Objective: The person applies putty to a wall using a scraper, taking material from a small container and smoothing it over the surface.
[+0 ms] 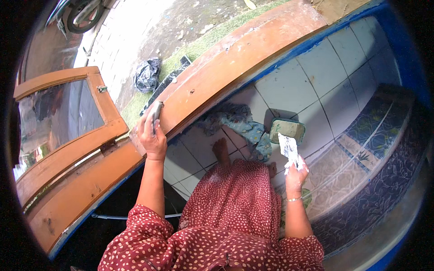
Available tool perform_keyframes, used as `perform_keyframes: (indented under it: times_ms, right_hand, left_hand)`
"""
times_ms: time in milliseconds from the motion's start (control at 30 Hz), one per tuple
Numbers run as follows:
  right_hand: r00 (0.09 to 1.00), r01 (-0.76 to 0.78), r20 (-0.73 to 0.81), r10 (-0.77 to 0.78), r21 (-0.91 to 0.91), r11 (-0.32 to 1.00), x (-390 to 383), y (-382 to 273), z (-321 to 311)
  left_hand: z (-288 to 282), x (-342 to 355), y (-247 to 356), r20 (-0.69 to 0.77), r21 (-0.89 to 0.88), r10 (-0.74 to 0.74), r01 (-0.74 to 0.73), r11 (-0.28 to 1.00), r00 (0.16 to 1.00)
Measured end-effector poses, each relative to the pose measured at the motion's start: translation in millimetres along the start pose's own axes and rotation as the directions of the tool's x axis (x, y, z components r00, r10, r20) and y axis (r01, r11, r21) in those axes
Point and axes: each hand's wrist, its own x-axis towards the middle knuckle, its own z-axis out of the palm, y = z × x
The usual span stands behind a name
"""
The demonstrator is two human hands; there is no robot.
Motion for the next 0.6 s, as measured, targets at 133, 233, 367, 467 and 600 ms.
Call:
perform_keyframes:
  times_ms: [133,233,367,467,600]
  right_hand:
    - [1.000,0.014,0.008,-0.014,-0.007,1.000,-1.3,1.2,5.8]
    - [1.000,0.024,0.021,-0.023,-0.023,0.999,-5.8,-0.9,7.8]
    - [1.000,0.024,0.001,-0.024,-0.006,1.000,-5.5,7.2,6.5]
    - [1.000,-0.010,-0.009,0.011,0.020,1.000,-7.1,3.6,10.9]
    - [0.999,-0.029,0.025,0.030,-0.060,0.998,-8.2,-5.1,9.1]
  left_hand:
    - [13.7,32.7,-7.0,0.109,-0.103,0.132,-0.121,0.987,0.985]
    - [9.9,48.3,-10.3,0.215,-0.227,0.122,-0.071,0.971,0.969]
    - [4.5,61.3,-12.4,0.326,-0.269,0.121,-0.031,0.963,0.938]
    - [-0.6,67.0,-10.5,0.347,-0.275,0.130,-0.032,0.961,0.929]
    - [19.6,75.8,-4.3,0.291,-0.340,0.200,-0.094,0.936,0.936]
